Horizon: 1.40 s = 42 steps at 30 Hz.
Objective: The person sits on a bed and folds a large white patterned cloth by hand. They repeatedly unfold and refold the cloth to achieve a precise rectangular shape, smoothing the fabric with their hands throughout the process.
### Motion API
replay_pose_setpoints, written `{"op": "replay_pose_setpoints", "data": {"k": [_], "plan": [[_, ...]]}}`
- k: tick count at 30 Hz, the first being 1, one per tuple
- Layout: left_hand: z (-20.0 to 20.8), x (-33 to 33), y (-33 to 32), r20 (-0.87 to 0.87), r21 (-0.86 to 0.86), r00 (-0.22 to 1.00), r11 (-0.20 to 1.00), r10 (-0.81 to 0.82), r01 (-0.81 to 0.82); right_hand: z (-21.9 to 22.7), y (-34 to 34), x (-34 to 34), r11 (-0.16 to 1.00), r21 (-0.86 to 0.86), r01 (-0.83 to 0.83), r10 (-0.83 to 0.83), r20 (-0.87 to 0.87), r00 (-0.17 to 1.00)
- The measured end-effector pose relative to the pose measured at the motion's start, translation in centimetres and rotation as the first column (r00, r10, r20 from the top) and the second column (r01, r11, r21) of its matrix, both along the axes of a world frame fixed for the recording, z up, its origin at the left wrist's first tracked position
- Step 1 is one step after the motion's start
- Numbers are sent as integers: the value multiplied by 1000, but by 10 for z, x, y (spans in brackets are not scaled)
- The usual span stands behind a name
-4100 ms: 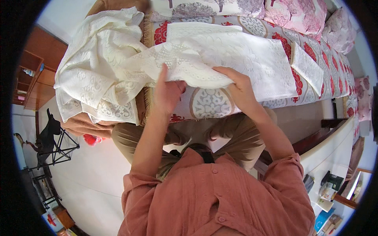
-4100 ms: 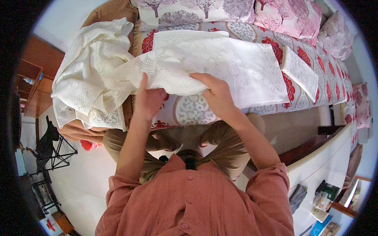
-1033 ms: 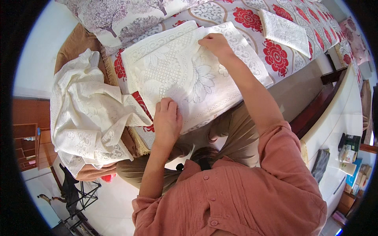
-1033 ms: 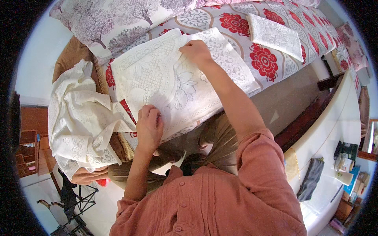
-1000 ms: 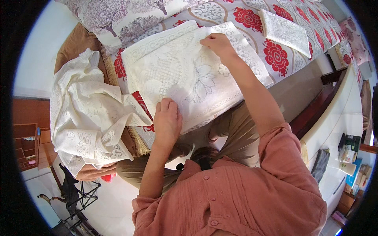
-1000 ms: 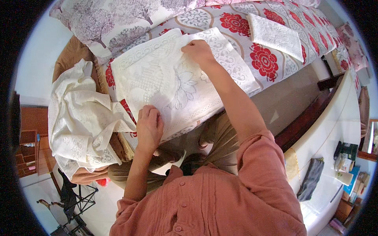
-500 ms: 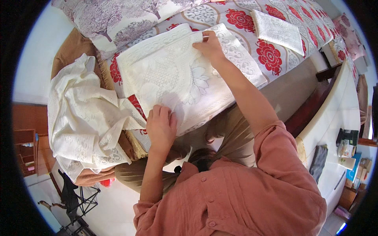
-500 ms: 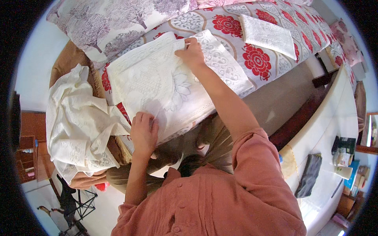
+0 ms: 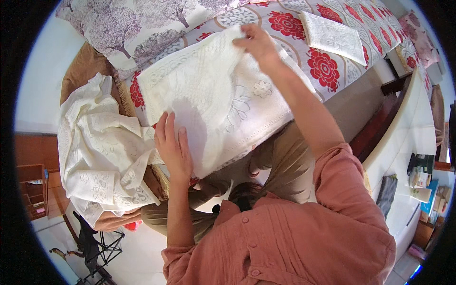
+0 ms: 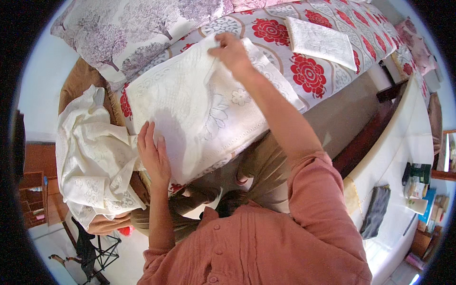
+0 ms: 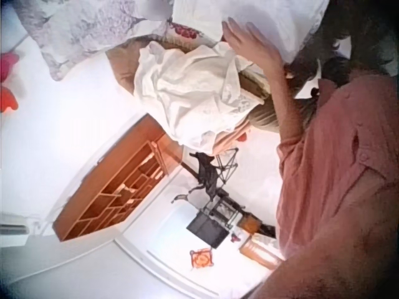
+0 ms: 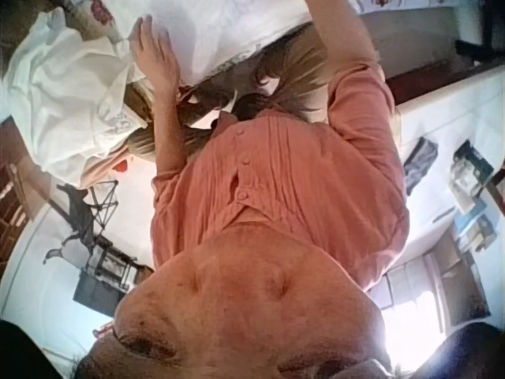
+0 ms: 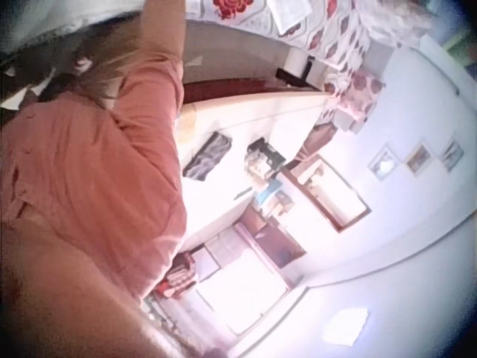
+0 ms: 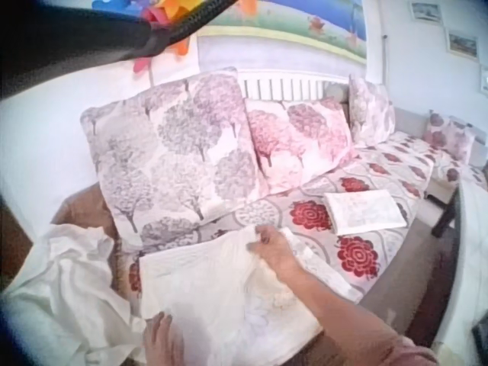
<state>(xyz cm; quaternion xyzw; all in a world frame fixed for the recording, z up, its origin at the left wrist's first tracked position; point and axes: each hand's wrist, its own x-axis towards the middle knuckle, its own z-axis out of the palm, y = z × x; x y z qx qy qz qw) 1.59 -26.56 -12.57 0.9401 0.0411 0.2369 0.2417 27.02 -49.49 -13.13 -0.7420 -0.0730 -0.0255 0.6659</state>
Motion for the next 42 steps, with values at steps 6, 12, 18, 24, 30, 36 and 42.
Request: {"op": "replay_pose_setpoints", "data": {"k": [6, 12, 18, 24, 30, 36, 42], "plan": [[0, 51, -18, -173, 276, 972, 939, -160, 204, -24, -70, 44, 950, -258, 176, -213, -124, 969], [-10, 60, -32, -142, 367, 985, 920, -93, 140, -60, -78, 55, 948, -233, 215, -228, -30, 973], [6, 139, 13, -29, -25, 991, 991, -133, 132, -71, -82, 63, 944, -203, 260, -274, -45, 961], [23, 179, 68, -362, -593, 813, 785, -456, 176, -68, -81, 53, 965, -146, 218, -228, -58, 972], [7, 187, 112, -550, -38, 815, 980, -182, 193, -64, -78, 44, 956, -166, 242, -255, -62, 965], [-13, 180, 111, -362, 37, 895, 956, -260, 293, -54, -66, 18, 905, -274, 325, -321, 63, 945], [-7, 114, 55, -65, -168, 997, 984, 42, -53, -35, -3, -131, 913, -307, 270, -146, 372, 917]]}}
